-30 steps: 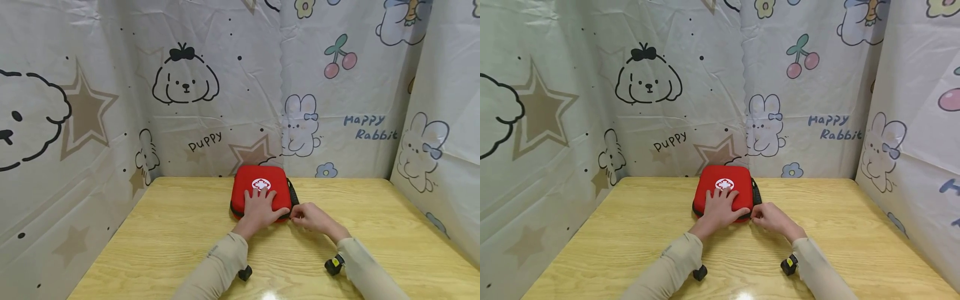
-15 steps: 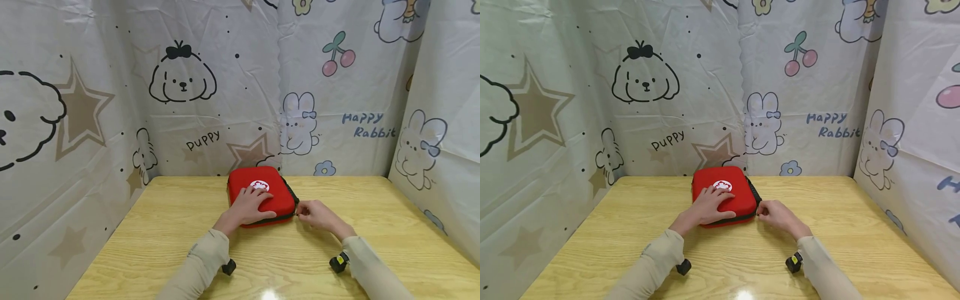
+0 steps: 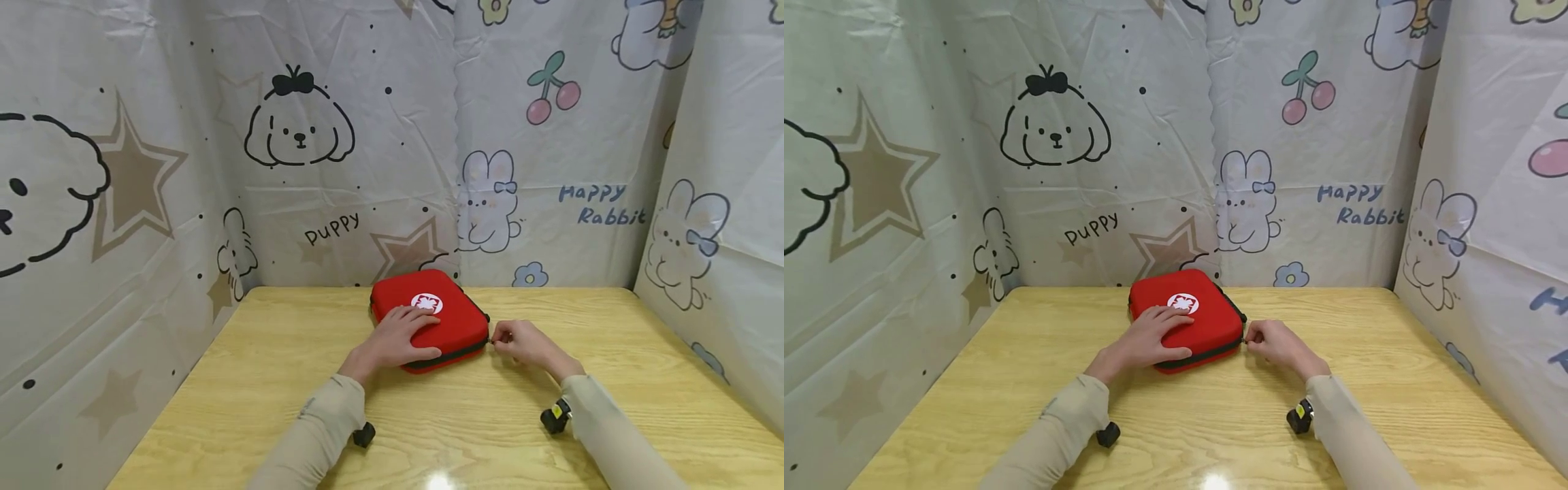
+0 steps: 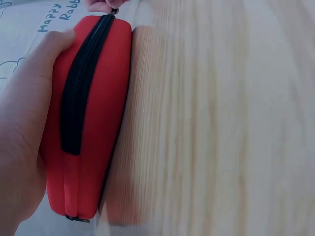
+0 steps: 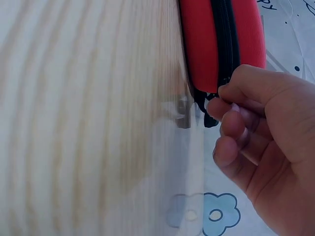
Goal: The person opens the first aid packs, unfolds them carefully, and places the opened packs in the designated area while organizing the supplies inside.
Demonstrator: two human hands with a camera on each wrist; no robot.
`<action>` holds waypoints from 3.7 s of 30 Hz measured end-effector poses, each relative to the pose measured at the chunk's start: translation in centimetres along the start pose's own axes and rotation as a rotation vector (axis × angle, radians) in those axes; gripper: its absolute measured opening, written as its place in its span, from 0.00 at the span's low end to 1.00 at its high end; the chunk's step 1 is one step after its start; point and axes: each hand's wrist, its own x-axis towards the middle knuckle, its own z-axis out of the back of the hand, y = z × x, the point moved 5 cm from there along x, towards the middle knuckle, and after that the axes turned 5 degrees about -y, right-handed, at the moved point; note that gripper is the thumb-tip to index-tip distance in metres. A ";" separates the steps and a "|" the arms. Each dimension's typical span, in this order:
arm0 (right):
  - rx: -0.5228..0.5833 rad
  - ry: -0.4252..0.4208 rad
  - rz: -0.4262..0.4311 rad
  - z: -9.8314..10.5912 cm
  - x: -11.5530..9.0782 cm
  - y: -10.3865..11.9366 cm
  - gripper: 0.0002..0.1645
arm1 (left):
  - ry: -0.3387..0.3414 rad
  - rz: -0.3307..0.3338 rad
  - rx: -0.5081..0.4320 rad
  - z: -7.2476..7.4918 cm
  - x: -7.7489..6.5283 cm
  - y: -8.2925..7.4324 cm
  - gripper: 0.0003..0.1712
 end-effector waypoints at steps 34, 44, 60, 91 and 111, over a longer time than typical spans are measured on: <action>-0.016 0.075 0.063 -2.4 -0.4 4.1 0.04 | -0.086 0.116 0.080 -1.0 1.2 -1.9 0.36; -0.001 0.121 0.115 -3.6 -0.3 5.5 0.07 | -0.128 0.178 0.104 -1.4 1.7 -3.3 0.35; 0.009 0.152 0.075 -3.5 -0.5 5.4 0.04 | -0.159 0.253 0.128 -1.6 1.8 -4.4 0.38; 0.043 0.075 0.055 -0.9 -1.0 2.0 0.04 | 0.014 0.039 0.090 0.2 0.6 -0.4 0.38; 0.050 0.131 0.062 -1.2 -1.9 3.1 0.02 | -0.040 0.124 0.130 -0.4 1.3 -1.4 0.39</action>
